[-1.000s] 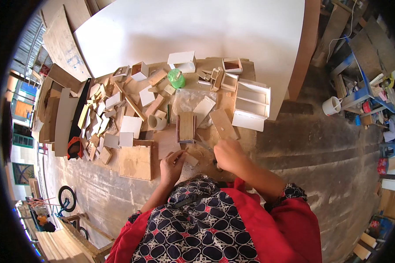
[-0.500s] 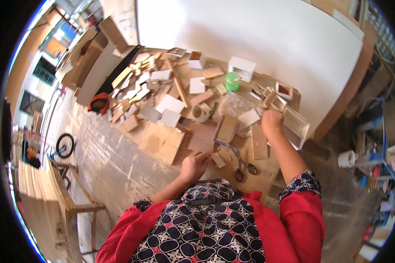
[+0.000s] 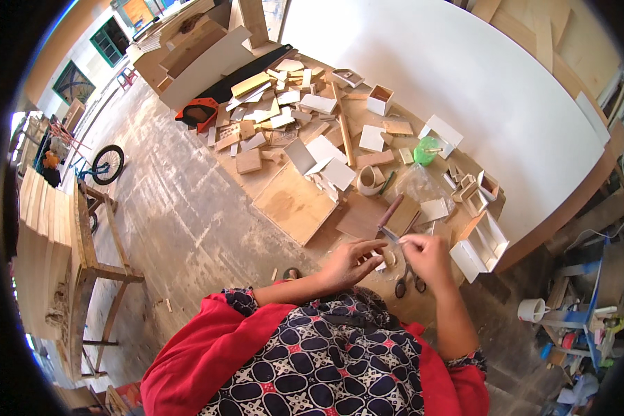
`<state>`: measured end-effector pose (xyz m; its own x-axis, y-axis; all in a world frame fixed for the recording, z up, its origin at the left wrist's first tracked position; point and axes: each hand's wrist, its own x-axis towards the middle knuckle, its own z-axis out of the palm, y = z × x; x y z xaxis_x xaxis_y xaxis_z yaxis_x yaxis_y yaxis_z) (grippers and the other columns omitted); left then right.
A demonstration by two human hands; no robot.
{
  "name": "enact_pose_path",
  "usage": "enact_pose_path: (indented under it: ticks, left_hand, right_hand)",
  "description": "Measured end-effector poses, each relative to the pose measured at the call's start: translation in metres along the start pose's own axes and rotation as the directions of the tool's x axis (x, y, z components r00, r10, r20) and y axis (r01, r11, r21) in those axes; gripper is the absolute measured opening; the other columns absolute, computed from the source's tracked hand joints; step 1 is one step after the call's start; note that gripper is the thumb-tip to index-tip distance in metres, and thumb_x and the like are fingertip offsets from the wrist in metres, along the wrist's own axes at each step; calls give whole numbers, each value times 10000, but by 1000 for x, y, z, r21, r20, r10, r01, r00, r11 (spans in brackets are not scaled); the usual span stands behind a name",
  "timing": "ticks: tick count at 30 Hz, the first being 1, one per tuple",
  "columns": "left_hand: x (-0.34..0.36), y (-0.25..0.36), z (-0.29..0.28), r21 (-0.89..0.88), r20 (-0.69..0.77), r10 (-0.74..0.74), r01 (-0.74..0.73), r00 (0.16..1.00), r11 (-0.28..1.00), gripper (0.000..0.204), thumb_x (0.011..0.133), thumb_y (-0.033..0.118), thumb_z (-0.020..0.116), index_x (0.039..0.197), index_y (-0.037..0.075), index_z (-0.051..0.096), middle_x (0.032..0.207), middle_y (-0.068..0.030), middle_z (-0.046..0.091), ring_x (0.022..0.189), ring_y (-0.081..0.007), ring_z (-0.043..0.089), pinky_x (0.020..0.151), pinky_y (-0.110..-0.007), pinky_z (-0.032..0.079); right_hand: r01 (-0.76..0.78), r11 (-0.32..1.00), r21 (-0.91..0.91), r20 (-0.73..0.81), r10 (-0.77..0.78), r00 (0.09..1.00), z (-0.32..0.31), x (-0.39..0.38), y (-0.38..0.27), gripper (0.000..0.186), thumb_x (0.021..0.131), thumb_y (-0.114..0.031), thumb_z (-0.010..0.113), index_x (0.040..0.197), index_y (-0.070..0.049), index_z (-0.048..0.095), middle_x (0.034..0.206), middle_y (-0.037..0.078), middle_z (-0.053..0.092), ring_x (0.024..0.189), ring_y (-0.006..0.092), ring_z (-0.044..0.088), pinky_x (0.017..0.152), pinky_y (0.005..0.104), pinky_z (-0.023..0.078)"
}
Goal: The person constructs small wooden models by cutting small pieces of wood with scissors and gluing them together on a workbench.
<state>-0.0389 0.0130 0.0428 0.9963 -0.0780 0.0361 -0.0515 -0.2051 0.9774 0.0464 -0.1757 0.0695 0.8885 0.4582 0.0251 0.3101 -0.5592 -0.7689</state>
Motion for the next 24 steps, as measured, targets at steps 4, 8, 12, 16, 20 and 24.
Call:
enact_pose_path:
  ticks: [4, 8, 12, 16, 20, 24]
  left_hand:
    - [-6, -8, -5, -178, 40, 8, -1, 999, 984, 297, 834, 131, 662, 1086, -21, 622, 850, -136, 658, 699, -152, 622, 632, -273, 494]
    - [-21, -7, -33, -94, 72, 91, -84, 993, 992, 206, 803, 108, 681, 972, -10, 673, 789, -128, 666, 686, -162, 637, 612, -279, 492]
    - [-39, -13, -64, 25, 164, 193, -199, 967, 980, 154, 785, 81, 694, 920, 8, 692, 789, -118, 662, 677, -161, 630, 617, -267, 486]
    - [-63, -16, -99, 58, 232, 153, -170, 961, 984, 99, 772, 60, 686, 855, 6, 683, 765, -115, 646, 662, -185, 620, 606, -283, 480]
    - [-90, -28, -133, 146, 281, 75, -120, 957, 982, 72, 767, 53, 683, 827, 14, 682, 790, -109, 643, 664, -176, 609, 612, -287, 470]
    - [-113, -42, -160, -9, 319, -4, 7, 948, 1000, 90, 780, 46, 673, 864, 16, 678, 803, -86, 640, 719, -138, 622, 660, -250, 484]
  right_hand:
    - [-209, 902, 378, 21, 218, 976, 40, -37, -27, 196, 766, -86, 650, 913, 38, 688, 764, 100, 699, 688, 110, 632, 625, 257, 492]
    - [-188, 884, 429, -131, 266, 955, 80, -67, -34, 183, 779, -79, 662, 905, 50, 691, 737, 57, 681, 676, 78, 599, 621, 226, 476]
    - [-228, 826, 516, -152, 350, 924, 116, -85, -54, 160, 782, -75, 670, 878, 52, 683, 729, 40, 667, 656, 66, 574, 607, 223, 470]
    - [-272, 763, 587, -105, 404, 908, 159, -94, -79, 165, 798, -89, 658, 892, 46, 667, 739, 38, 663, 638, 67, 571, 596, 234, 471]
    - [-223, 828, 514, -155, 346, 926, 202, -98, -99, 180, 834, -135, 625, 842, 41, 661, 695, 62, 652, 623, 69, 568, 569, 255, 460]
    - [-313, 804, 505, -72, 401, 913, 227, -101, -122, 178, 856, -145, 603, 842, 24, 654, 695, 46, 639, 616, 76, 570, 554, 239, 448]
